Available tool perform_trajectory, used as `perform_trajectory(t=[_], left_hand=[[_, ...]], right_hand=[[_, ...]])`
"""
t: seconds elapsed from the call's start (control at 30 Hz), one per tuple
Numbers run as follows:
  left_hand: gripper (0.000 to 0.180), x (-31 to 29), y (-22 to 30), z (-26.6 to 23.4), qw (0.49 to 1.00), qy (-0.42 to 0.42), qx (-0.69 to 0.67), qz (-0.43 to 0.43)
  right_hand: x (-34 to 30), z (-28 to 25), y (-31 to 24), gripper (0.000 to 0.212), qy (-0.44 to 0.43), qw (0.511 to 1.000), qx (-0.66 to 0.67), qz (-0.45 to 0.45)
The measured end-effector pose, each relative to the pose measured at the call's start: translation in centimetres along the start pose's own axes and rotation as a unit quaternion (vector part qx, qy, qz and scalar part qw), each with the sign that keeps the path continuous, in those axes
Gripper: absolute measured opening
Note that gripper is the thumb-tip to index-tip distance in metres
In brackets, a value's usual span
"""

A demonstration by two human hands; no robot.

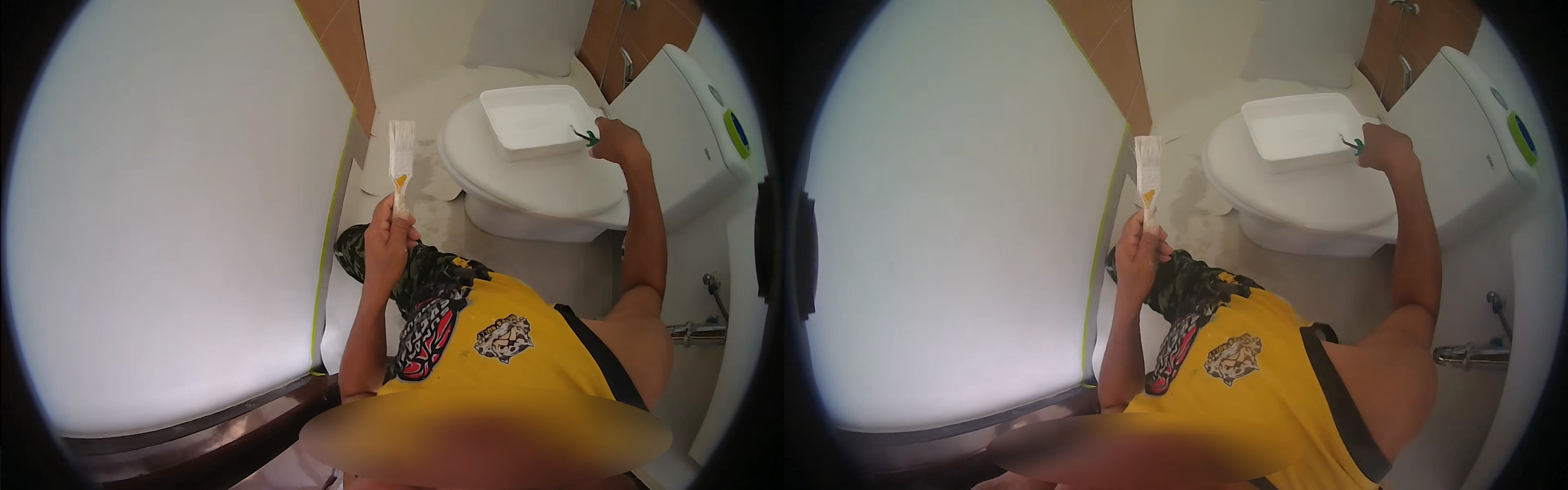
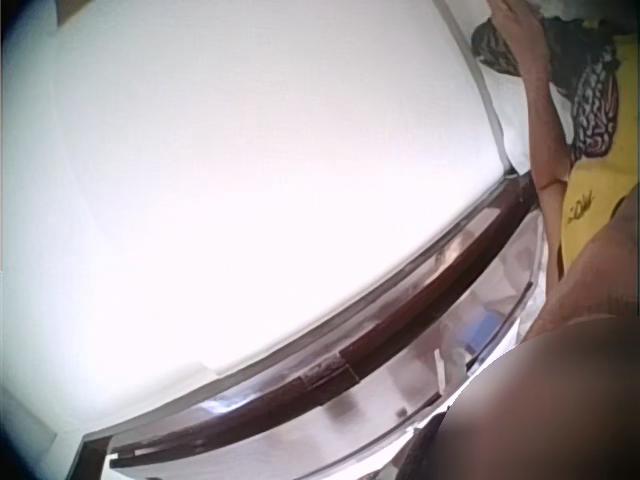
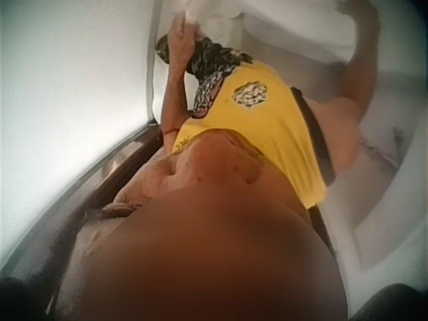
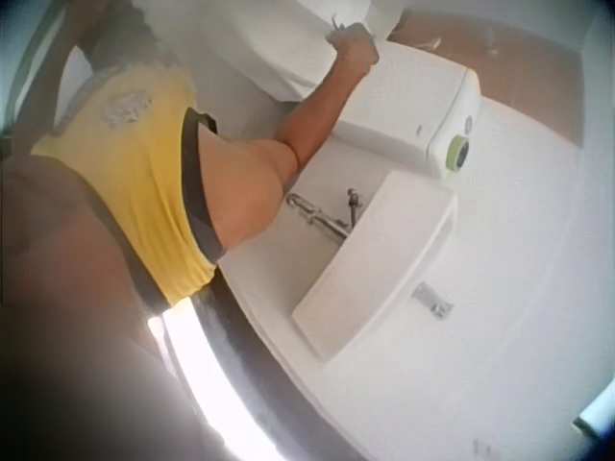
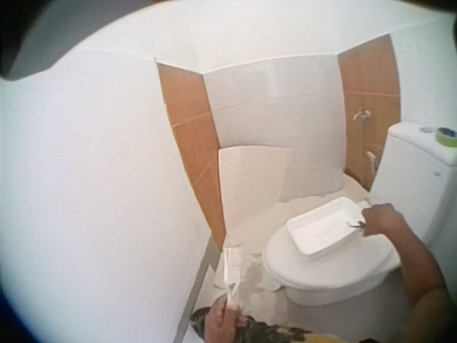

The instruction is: The person paints a wall white using a small brush along the taped edge and a roller for larger areas. They repeatedly dip the brush into a paint tray and apply paint to the wall near a toilet and tiled section.

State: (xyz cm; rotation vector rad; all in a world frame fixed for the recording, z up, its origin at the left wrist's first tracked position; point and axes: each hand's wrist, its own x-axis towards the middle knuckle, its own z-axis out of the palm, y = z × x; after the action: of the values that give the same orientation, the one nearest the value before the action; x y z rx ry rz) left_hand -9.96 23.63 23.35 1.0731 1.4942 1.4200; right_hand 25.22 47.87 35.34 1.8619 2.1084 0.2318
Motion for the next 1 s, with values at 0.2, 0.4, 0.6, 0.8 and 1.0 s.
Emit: perform_trajectory(t=[0.2,0.4,0.6,0.8,1.0], left_hand=[[0.058,2.7,4.1,4.1,0.983,-0.097,-0.158,0.015],[0.071,2.2,6.8,6.7,0.972,-0.172,-0.152,0.054],[0.047,1.7,6.7,0.6,0.990,-0.131,-0.020,0.045],[0.034,-1.1,13.7,-7.9,0.979,0.053,0.035,0.196],[0.025,-3.1,17.8,-10.9,0.970,0.144,0.084,0.175]], right_hand=[[-7.3,-2.1,-10.6,0.077,0.283,0.826,0.186,-0.451],[-8.0,-2.1,-13.2,0.036,0.380,0.773,0.280,-0.423],[-8.0,-4.5,-9.1,0.019,0.447,0.678,0.473,-0.343],[-10.4,-3.2,-24.1,0.029,0.470,0.443,0.644,-0.409],[-8.4,-3.1,-27.0,0.036,0.413,0.492,0.634,-0.431]])
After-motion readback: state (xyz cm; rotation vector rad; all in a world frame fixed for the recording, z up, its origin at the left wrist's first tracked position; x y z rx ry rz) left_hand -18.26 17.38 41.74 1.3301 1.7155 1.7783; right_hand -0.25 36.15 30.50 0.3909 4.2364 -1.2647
